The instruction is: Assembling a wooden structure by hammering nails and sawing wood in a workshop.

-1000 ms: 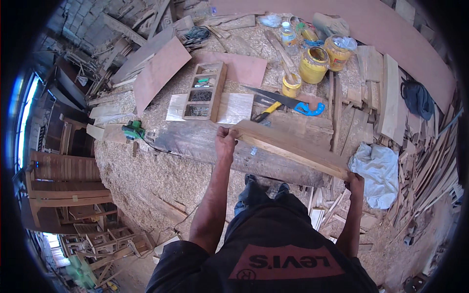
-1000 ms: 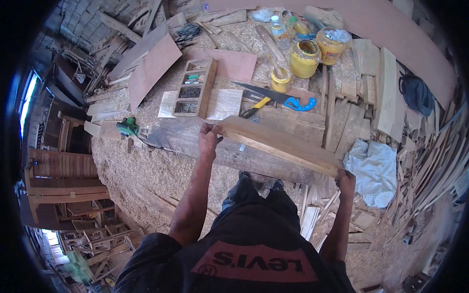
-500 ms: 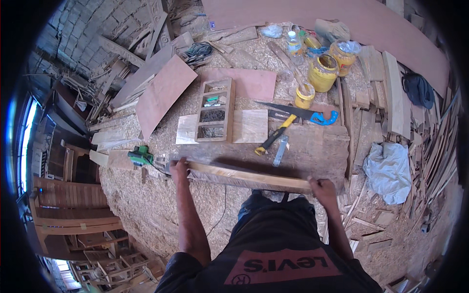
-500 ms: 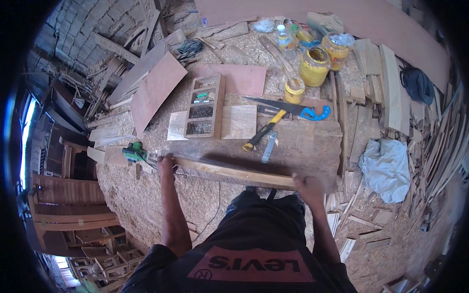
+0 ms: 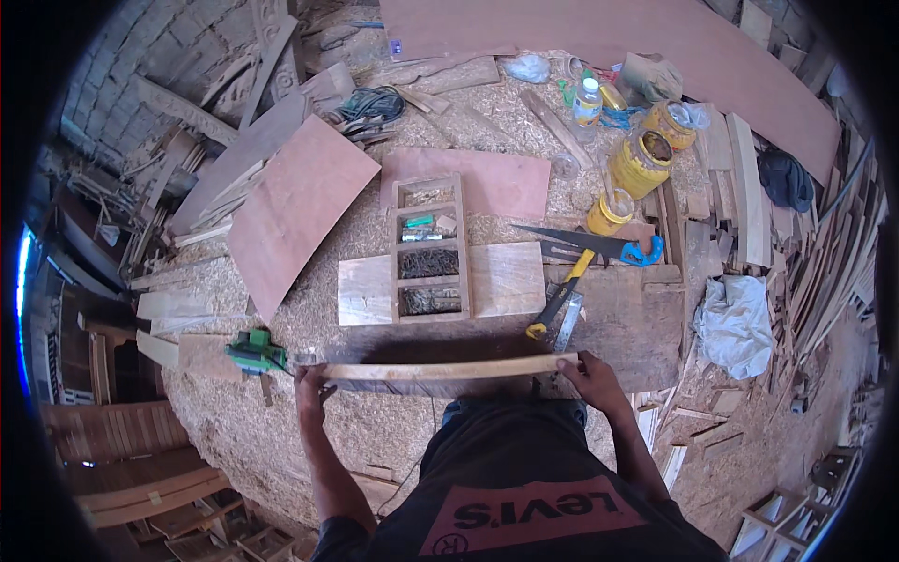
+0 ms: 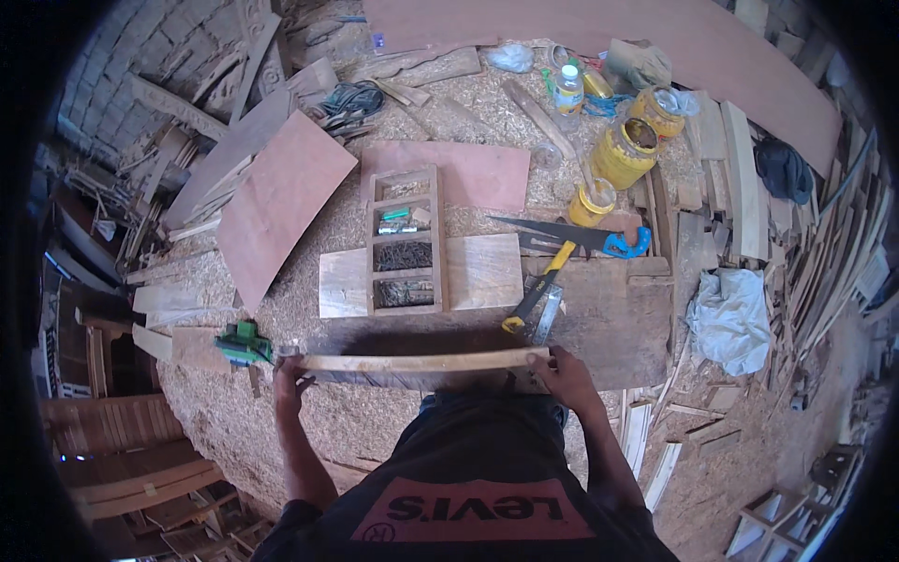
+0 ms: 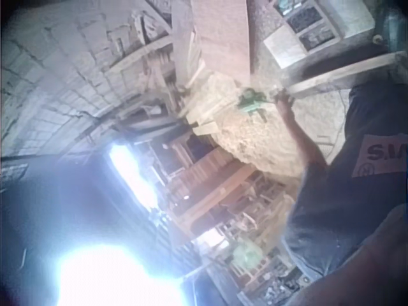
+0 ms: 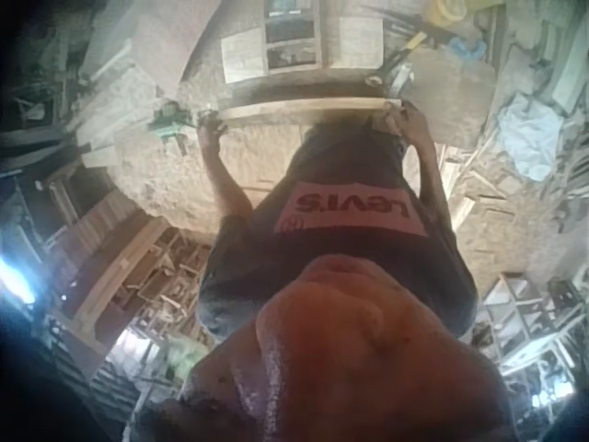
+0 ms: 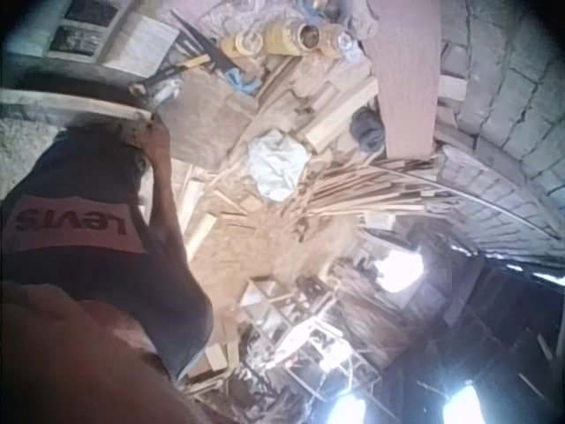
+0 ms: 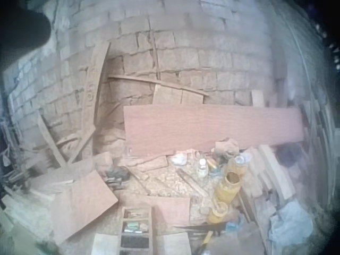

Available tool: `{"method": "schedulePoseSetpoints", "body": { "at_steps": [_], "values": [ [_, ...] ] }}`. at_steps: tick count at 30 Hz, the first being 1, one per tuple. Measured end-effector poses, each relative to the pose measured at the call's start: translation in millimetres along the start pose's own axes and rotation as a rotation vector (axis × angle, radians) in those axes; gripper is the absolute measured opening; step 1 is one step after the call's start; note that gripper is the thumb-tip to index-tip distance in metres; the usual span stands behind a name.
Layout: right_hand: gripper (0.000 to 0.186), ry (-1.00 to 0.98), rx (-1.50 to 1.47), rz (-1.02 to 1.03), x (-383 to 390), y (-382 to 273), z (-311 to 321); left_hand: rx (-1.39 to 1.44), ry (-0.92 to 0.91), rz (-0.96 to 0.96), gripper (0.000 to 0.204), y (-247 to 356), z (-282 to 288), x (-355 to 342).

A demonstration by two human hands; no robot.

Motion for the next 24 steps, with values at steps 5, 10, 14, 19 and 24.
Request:
{"method": "schedulePoseSetpoints", "body": {
  "at_steps": [5, 10, 14, 19, 24],
  "values": [
    [0.056, -0.115, -0.104, -0.142, -2.0, 13.5, 1.6, -0.268, -0.184, 0.101, 0.043, 34.2, 1.2, -22.6],
    [0.053, -0.180, -0.151, -0.212, -3.3, 11.1, 9.6, -0.955, -0.101, -0.708, 0.037, 98.7, -81.5, -43.5],
    [0.053, -0.222, -0.193, -0.268, -2.5, -1.2, 13.9, -0.666, -0.353, -0.719, 0.021, 115.5, -173.5, -62.8],
    [0.057, -0.178, -0.383, -0.301, 7.7, -16.5, 10.0, -1.012, -0.282, -0.956, 0.028, 105.5, -245.5, -81.2],
    [0.058, -0.148, -0.387, -0.279, 14.4, -6.3, 3.3, -1.156, -0.165, -0.849, 0.032, 101.2, -275.0, -77.0]
  ]
}}
Point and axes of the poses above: each hand's wrist, its own x-axis away from the middle knuckle, its own z-axis out of the back of the hand, y = z × x, the point moved 3 cm from there along -x, towards the middle knuckle, and after that the axes turned 1 degree about -x, right-handed, at the moved point
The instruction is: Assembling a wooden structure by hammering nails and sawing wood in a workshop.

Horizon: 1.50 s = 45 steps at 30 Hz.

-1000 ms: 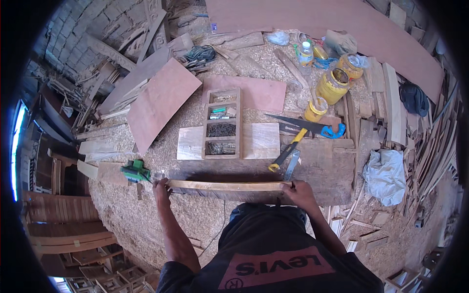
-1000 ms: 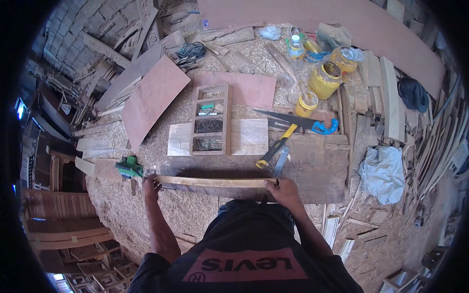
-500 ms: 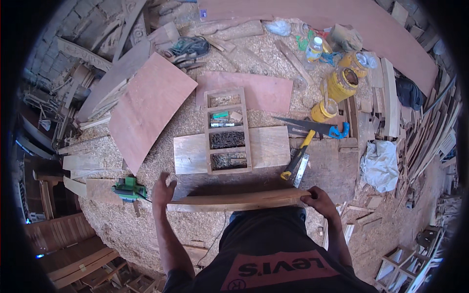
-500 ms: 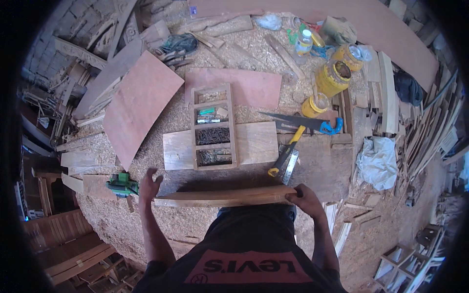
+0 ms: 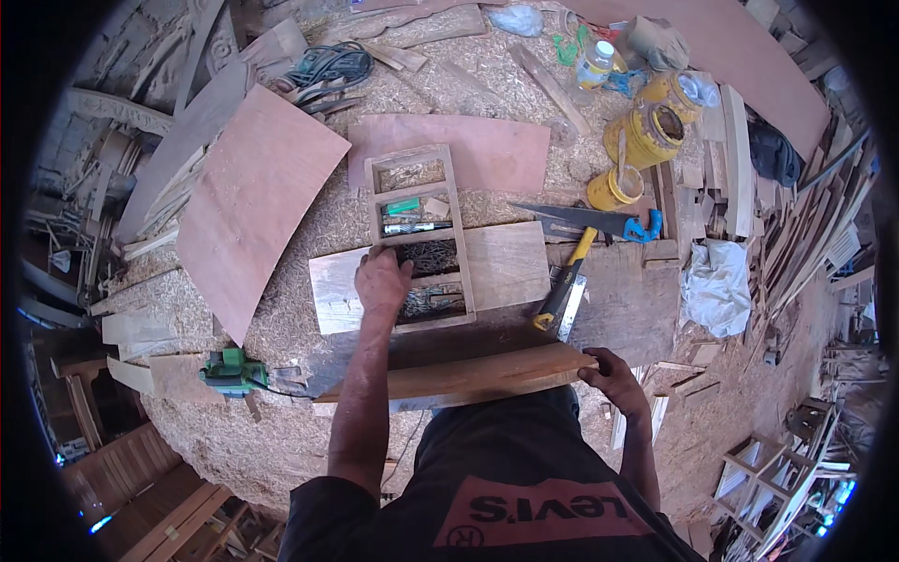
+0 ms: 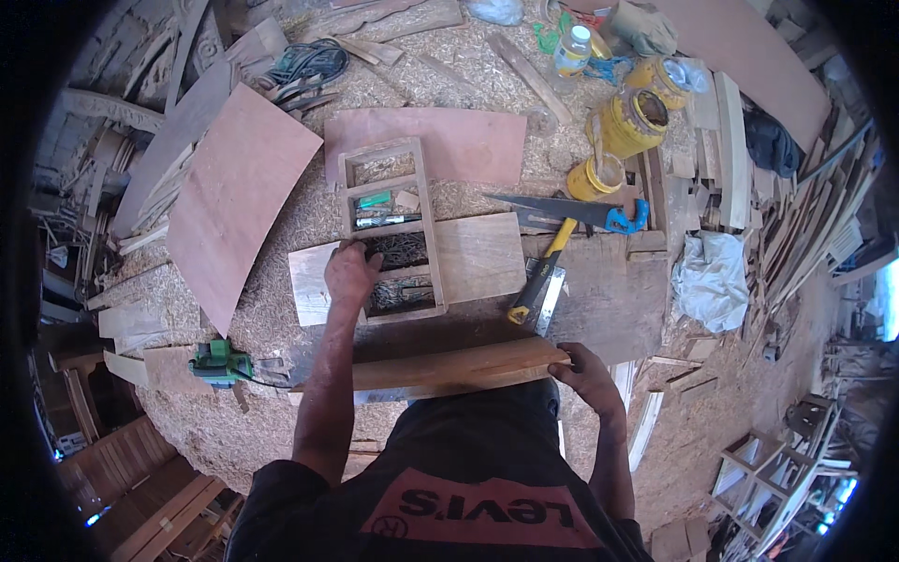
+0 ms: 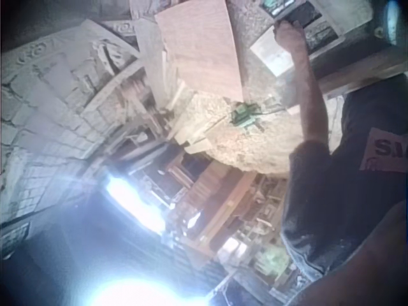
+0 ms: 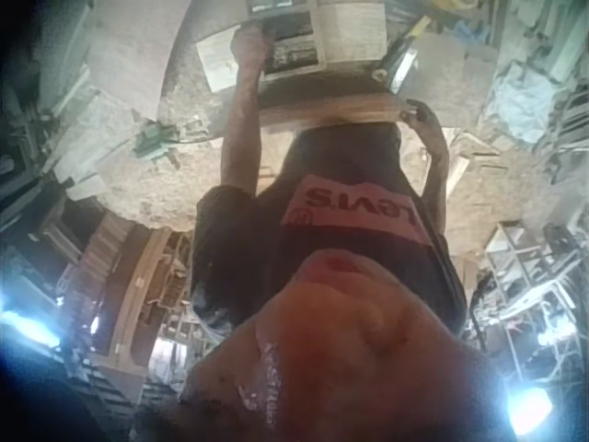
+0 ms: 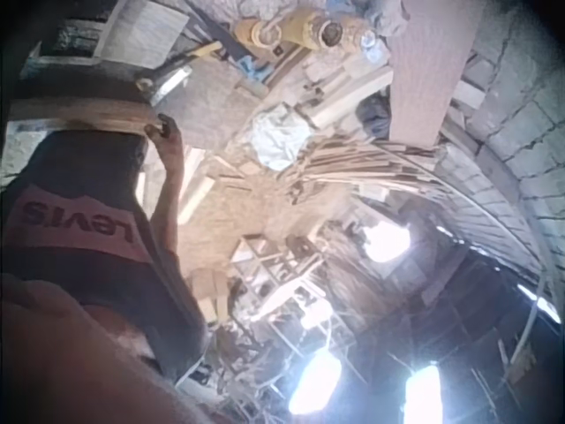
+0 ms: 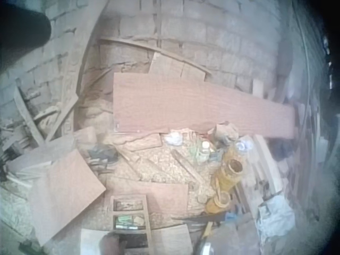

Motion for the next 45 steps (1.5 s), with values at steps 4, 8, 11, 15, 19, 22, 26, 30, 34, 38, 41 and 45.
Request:
{"method": "schedulePoseSetpoints", "body": {
  "at_steps": [4, 8, 11, 15, 19, 22, 26, 30, 34, 38, 41, 45],
  "values": [
    [0.057, 0.030, 0.014, -0.024, 0.8, -6.2, -2.8, 0.107, 0.183, -0.061, 0.034, 12.4, -18.0, 10.8],
    [0.056, 0.053, 0.105, -0.048, -2.2, -15.7, -2.4, 0.215, 0.177, -0.165, 0.029, 20.4, -18.4, 14.0],
    [0.057, 0.070, 0.141, -0.040, -5.5, -10.1, -1.5, 0.365, 0.186, -0.169, 0.034, 18.3, 2.7, -3.9],
    [0.058, 0.084, 0.174, -0.048, -3.8, -2.2, 0.7, 0.322, 0.413, 0.101, 0.042, -3.1, 14.6, -31.4],
    [0.053, 0.028, 0.102, 0.006, -4.0, -3.8, -2.8, 0.592, 0.068, 0.386, 0.063, -52.0, -31.6, -67.0],
    [0.052, 0.048, 0.111, 0.015, -1.9, -5.1, -0.6, 0.880, -0.030, 0.445, 0.062, -47.4, -52.9, -78.7],
    [0.055, 0.069, 0.153, 0.020, -9.2, -5.2, -9.2, 1.150, -0.120, 0.423, 0.051, -89.1, -70.7, -96.5],
    [0.061, 0.146, 0.201, -0.041, -4.0, -4.2, -3.9, 1.041, -0.304, 0.355, 0.049, -40.4, -48.3, -111.4],
    [0.065, 0.128, 0.171, -0.049, -2.0, -20.0, -10.4, 0.915, -0.442, 0.128, 0.052, -13.4, -4.2, -127.9],
    [0.064, 0.151, 0.126, -0.022, -1.1, -3.8, -9.6, 0.506, -0.663, -0.201, 0.058, 47.0, 18.7, -134.0],
    [0.063, 0.136, 0.097, -0.013, -0.6, -2.0, -14.1, 0.260, -0.706, -0.364, 0.058, 35.6, -2.8, -135.6],
    [0.062, 0.136, 0.024, 0.014, 4.6, 7.8, -11.9, 0.268, -0.631, -0.307, 0.050, 26.0, -17.0, -135.1]
  ]
}}
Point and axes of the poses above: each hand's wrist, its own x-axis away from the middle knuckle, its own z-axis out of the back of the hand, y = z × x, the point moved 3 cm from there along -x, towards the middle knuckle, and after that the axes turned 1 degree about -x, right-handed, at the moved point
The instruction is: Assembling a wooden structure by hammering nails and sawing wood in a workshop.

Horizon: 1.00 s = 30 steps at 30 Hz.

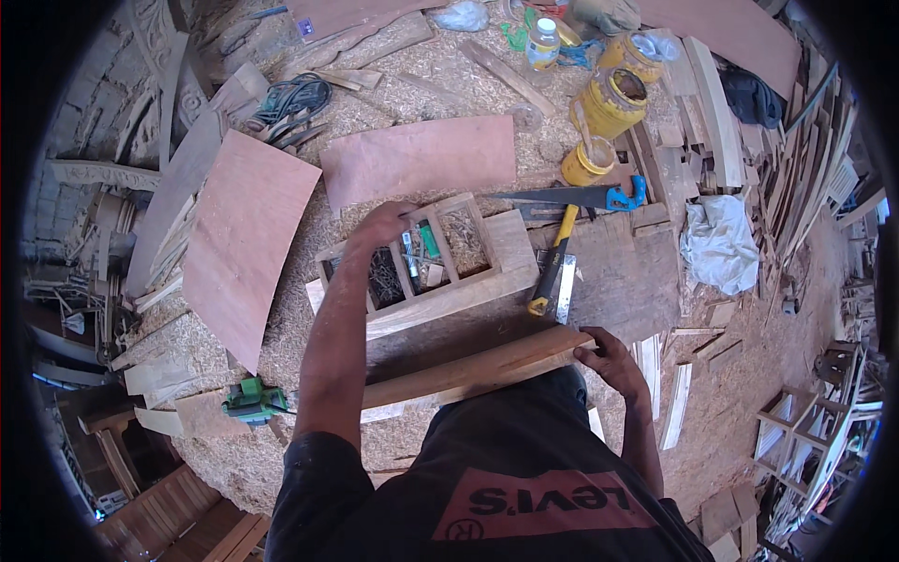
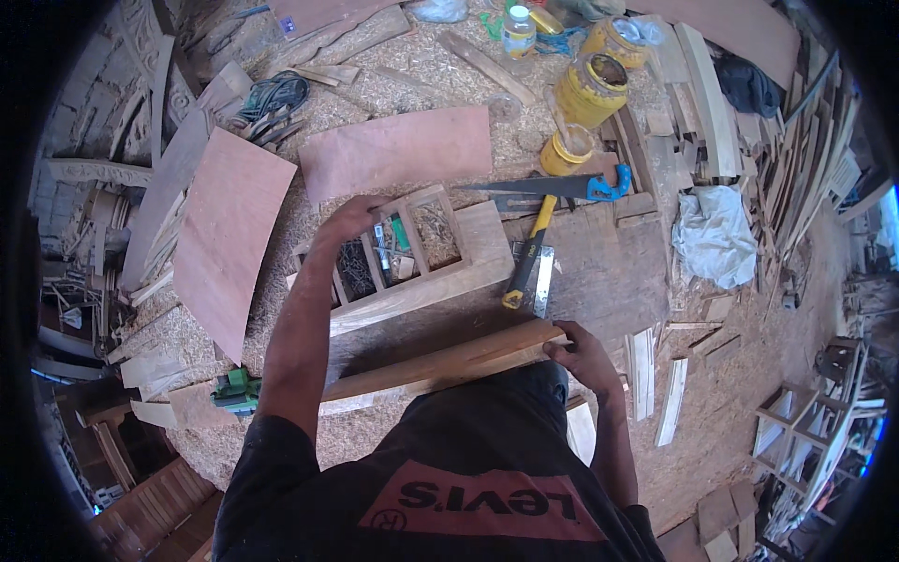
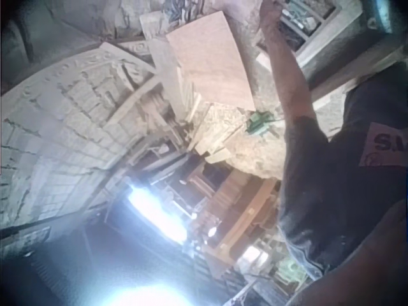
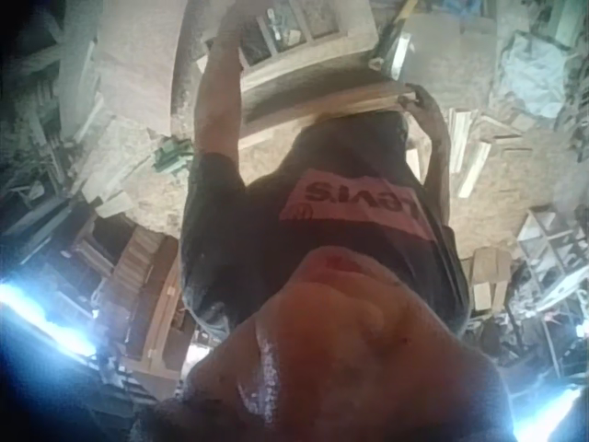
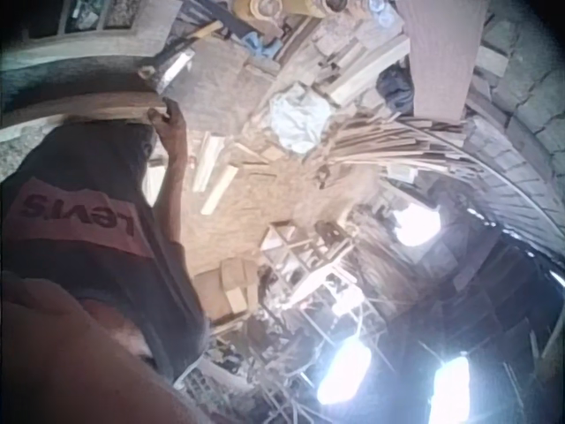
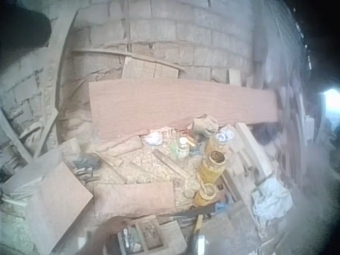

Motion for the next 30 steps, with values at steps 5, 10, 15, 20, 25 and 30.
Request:
{"method": "schedulePoseSetpoints", "body": {
  "at_steps": [5, 10, 15, 20, 25, 30],
  "values": [
    [0.059, -0.019, -0.053, 0.101, -0.9, 16.5, 2.3, 0.272, 0.249, -0.183, 0.039, -23.3, 9.1, 43.4],
    [0.060, -0.070, 0.022, 0.021, 1.4, 0.6, 10.5, 0.113, 0.693, 0.132, 0.026, -3.0, -4.1, 104.2],
    [0.060, -0.125, 0.093, 0.041, -13.4, -1.0, 15.7, -0.012, 0.905, -0.139, 0.016, 20.0, -58.3, 115.7],
    [0.058, -0.116, 0.182, 0.046, -18.6, -4.5, 16.7, -0.288, 0.735, -0.333, 0.020, 81.4, -111.3, 83.9],
    [0.060, -0.143, 0.260, -0.001, -7.6, -29.4, 13.5, -0.663, 0.550, -0.011, 0.043, 93.4, -128.1, 37.0],
    [0.064, -0.139, 0.248, 0.050, -9.1, -9.5, 14.9, -0.743, 0.421, 0.095, 0.045, 107.5, -135.8, 30.1]
  ]
}}
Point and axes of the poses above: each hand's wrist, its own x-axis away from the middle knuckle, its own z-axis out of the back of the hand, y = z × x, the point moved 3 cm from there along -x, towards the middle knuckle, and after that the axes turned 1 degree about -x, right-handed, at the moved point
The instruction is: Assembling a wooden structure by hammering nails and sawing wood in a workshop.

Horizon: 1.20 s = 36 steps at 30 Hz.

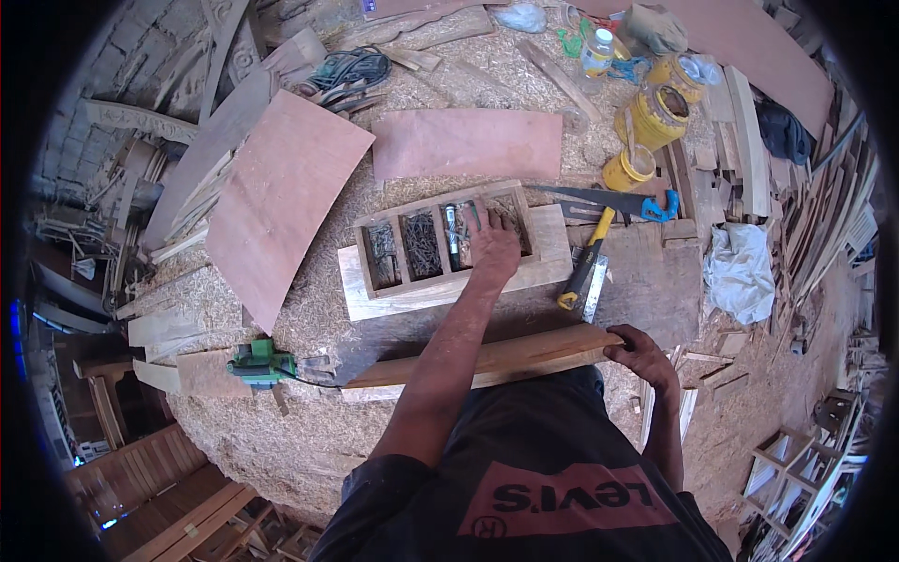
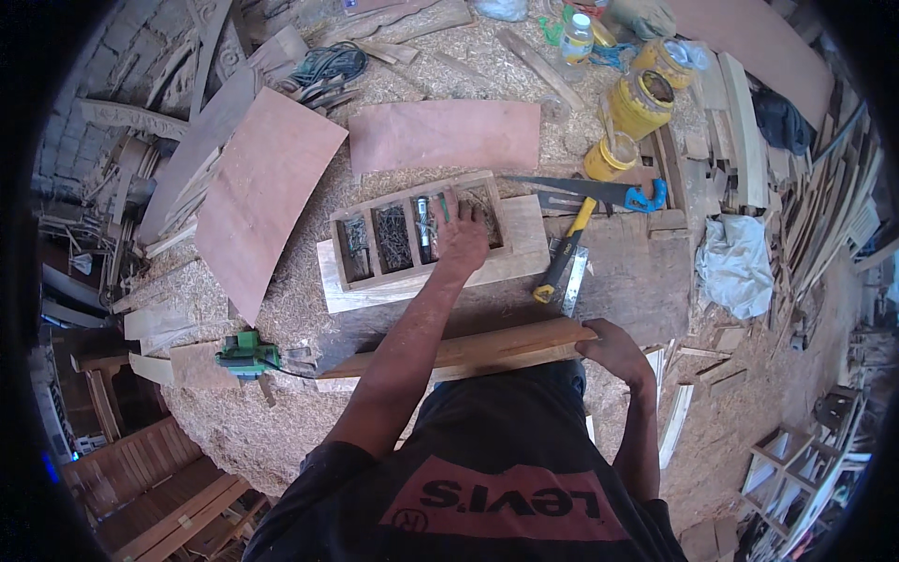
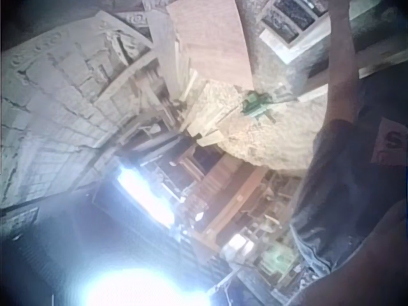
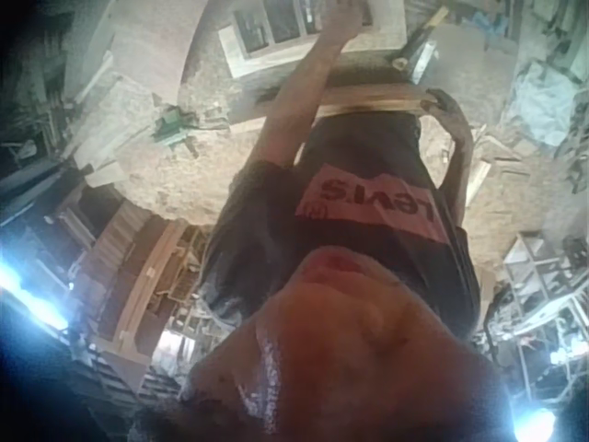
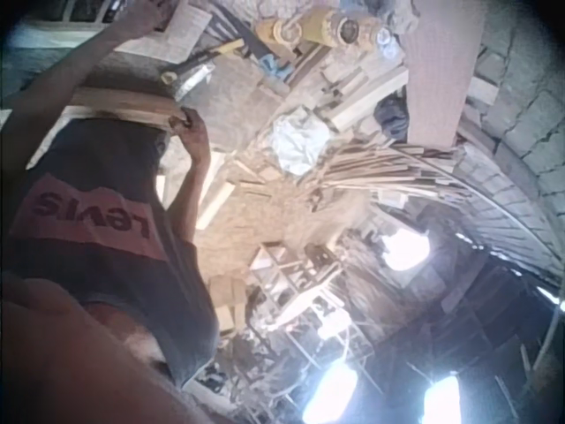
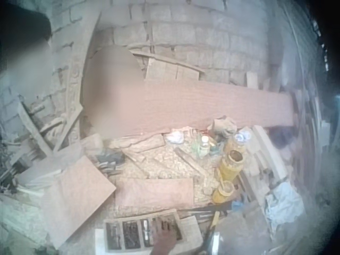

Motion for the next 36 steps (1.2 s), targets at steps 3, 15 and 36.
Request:
{"method": "schedulePoseSetpoints", "body": {
  "at_steps": [3, 15, 36],
  "values": [
    [0.063, 0.015, -0.016, -0.008, -0.8, 2.9, -0.1, 0.017, -0.042, 0.008, 0.049, -1.5, -3.0, -4.2],
    [0.061, 0.021, -0.049, -0.004, -2.9, 4.3, -1.4, -0.231, -0.154, -0.100, 0.054, 8.2, 2.2, -41.2],
    [0.061, 0.078, -0.198, -0.009, 3.7, 14.3, -10.1, 0.294, -0.012, -0.301, 0.055, -50.4, 26.3, -52.2]
  ]
}}
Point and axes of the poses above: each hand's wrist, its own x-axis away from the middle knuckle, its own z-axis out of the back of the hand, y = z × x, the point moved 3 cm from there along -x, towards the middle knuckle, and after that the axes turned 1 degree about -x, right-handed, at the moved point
